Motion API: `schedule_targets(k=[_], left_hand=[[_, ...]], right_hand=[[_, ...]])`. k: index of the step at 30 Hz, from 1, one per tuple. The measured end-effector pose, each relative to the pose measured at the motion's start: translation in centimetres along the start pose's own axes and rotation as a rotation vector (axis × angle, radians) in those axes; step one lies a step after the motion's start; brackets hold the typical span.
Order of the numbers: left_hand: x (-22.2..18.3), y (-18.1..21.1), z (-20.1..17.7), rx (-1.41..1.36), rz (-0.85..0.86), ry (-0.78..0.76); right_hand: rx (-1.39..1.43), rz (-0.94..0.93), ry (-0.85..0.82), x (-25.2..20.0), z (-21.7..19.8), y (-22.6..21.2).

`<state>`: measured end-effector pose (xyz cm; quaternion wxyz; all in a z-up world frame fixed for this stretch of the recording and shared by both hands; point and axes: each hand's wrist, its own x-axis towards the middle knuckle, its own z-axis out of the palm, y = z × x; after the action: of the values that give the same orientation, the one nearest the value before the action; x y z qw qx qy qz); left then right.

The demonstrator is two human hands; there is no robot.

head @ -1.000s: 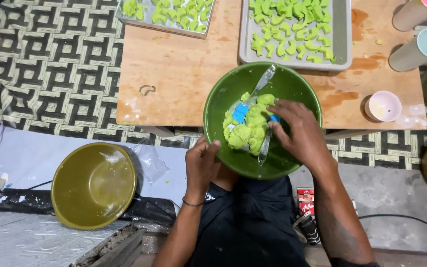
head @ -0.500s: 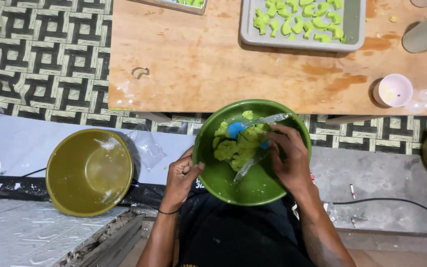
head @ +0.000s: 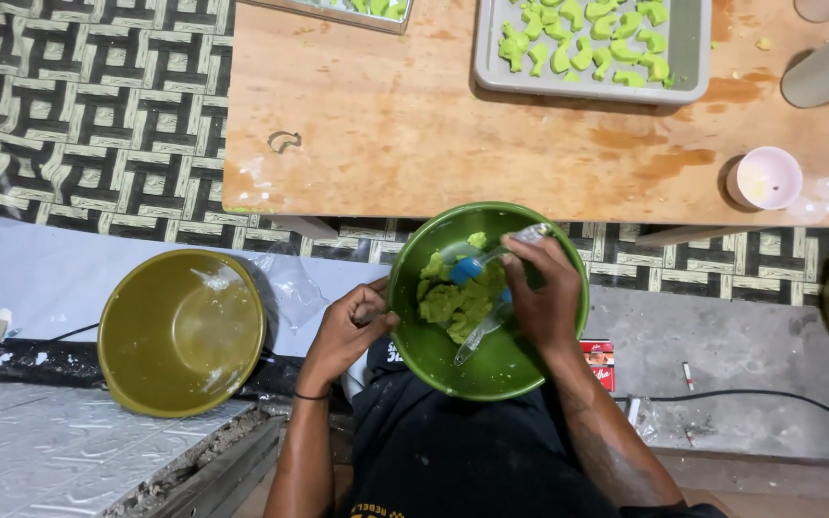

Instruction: Kneading a green dough mixture in a bowl by hand on a low work surface.

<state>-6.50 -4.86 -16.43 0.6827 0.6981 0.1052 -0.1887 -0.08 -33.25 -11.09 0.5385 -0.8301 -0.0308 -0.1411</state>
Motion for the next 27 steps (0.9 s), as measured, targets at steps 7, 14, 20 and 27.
schedule_targets(k=[7, 14, 20, 27], left_hand=[[0.7, 5.2, 2.5, -0.121, 0.179, 0.258], [1.5, 4.7, 2.7, -0.173, 0.168, 0.43], [1.2, 4.0, 1.4, -0.197, 0.154, 0.472], [2.0, 4.4, 1.3, -0.159, 0.21, 0.515]], right_hand=[[0.223, -0.139, 0.444, 6.8, -4.4, -0.2], [0.862, 0.184, 0.375, 17.2, -1.0, 6.4], [1.098, 0.602, 0.044, 11.2, -2.6, 2.1], [-0.263, -0.242, -0.881, -2.1, -3.3, 2.2]])
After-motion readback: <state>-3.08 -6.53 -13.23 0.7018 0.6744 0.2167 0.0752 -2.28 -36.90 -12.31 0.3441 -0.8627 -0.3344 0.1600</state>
